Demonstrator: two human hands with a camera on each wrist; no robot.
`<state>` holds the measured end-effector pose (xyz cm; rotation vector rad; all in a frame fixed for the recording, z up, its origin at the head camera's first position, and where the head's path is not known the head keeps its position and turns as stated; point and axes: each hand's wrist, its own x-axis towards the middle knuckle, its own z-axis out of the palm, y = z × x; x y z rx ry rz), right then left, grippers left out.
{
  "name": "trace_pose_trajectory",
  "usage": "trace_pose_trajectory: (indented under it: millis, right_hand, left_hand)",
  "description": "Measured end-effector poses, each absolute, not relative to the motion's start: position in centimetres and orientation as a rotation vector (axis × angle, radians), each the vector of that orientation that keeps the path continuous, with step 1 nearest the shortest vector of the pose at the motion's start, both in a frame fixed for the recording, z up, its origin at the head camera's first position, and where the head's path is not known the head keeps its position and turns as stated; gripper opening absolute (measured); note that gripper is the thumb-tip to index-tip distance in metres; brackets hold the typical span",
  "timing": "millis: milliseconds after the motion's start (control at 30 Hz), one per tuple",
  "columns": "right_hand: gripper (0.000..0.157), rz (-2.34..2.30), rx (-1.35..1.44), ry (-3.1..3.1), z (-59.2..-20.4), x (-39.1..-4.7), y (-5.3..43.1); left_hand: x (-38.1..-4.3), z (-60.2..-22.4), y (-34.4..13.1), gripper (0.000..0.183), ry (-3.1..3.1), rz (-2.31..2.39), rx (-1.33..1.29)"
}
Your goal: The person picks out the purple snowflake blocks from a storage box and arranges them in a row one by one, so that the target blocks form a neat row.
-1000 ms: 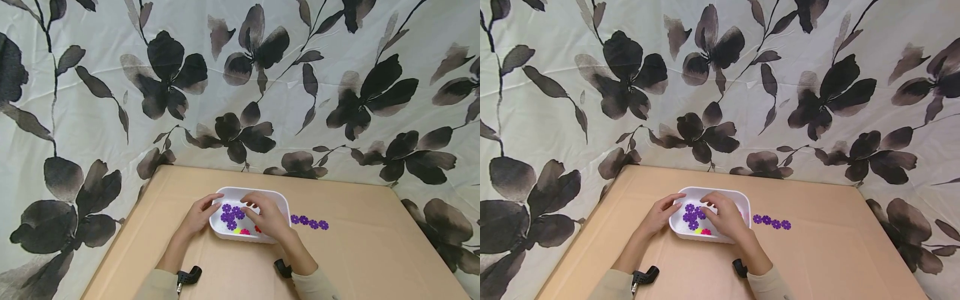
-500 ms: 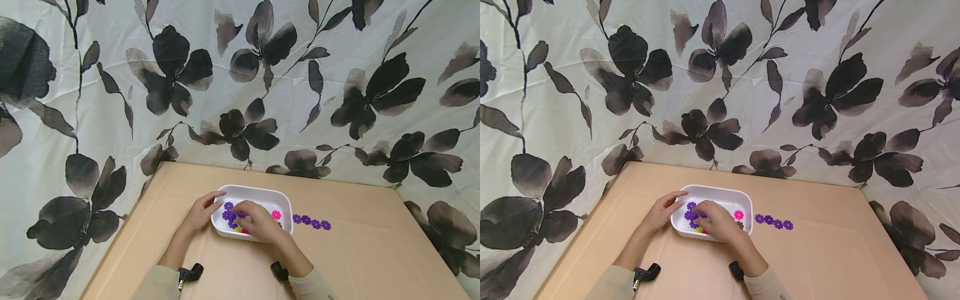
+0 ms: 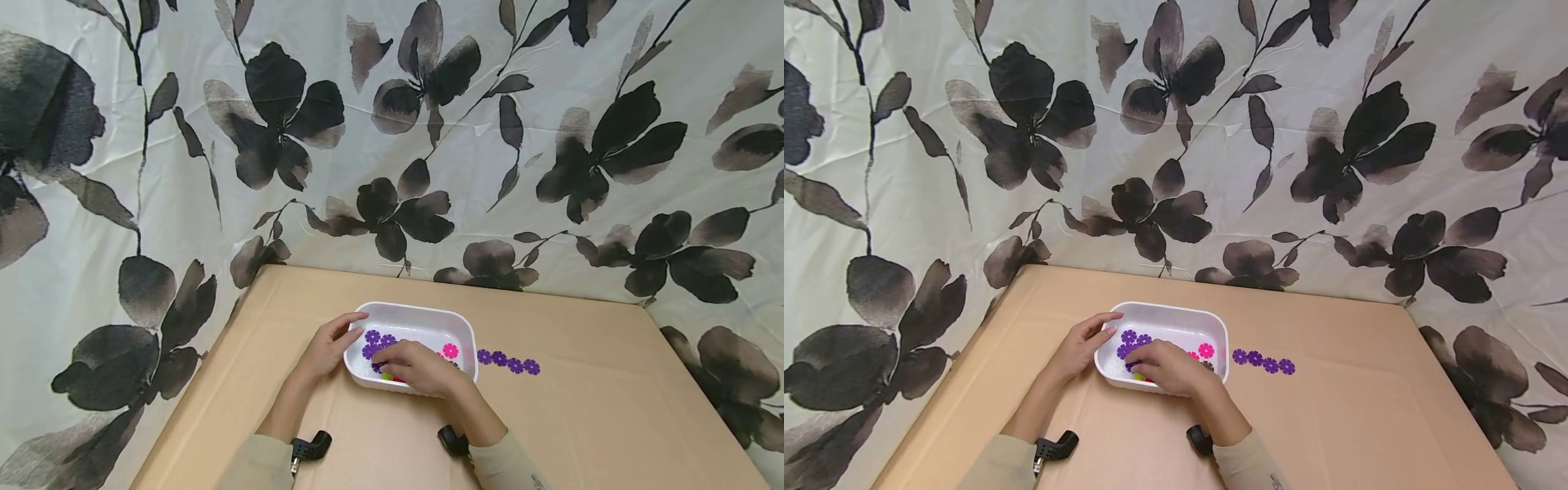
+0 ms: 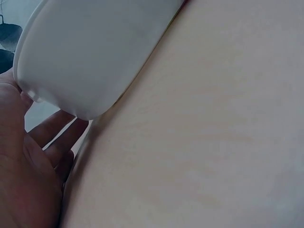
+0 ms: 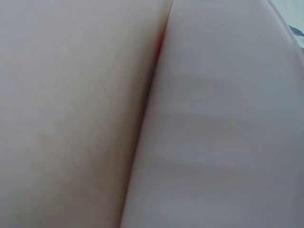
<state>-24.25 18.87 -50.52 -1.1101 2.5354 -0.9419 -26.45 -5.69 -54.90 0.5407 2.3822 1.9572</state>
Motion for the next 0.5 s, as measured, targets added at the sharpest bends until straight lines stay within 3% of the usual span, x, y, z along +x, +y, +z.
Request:
trace_pose_trajectory:
  millis: [500]
  right_hand:
    - [0.02, -0.753, -1.107, 2.714, -50.28, -24.64, 19.24]
  left_hand:
    - [-26.64, -54.96, -5.55, 0.037, 2.386, 1.961, 0.556]
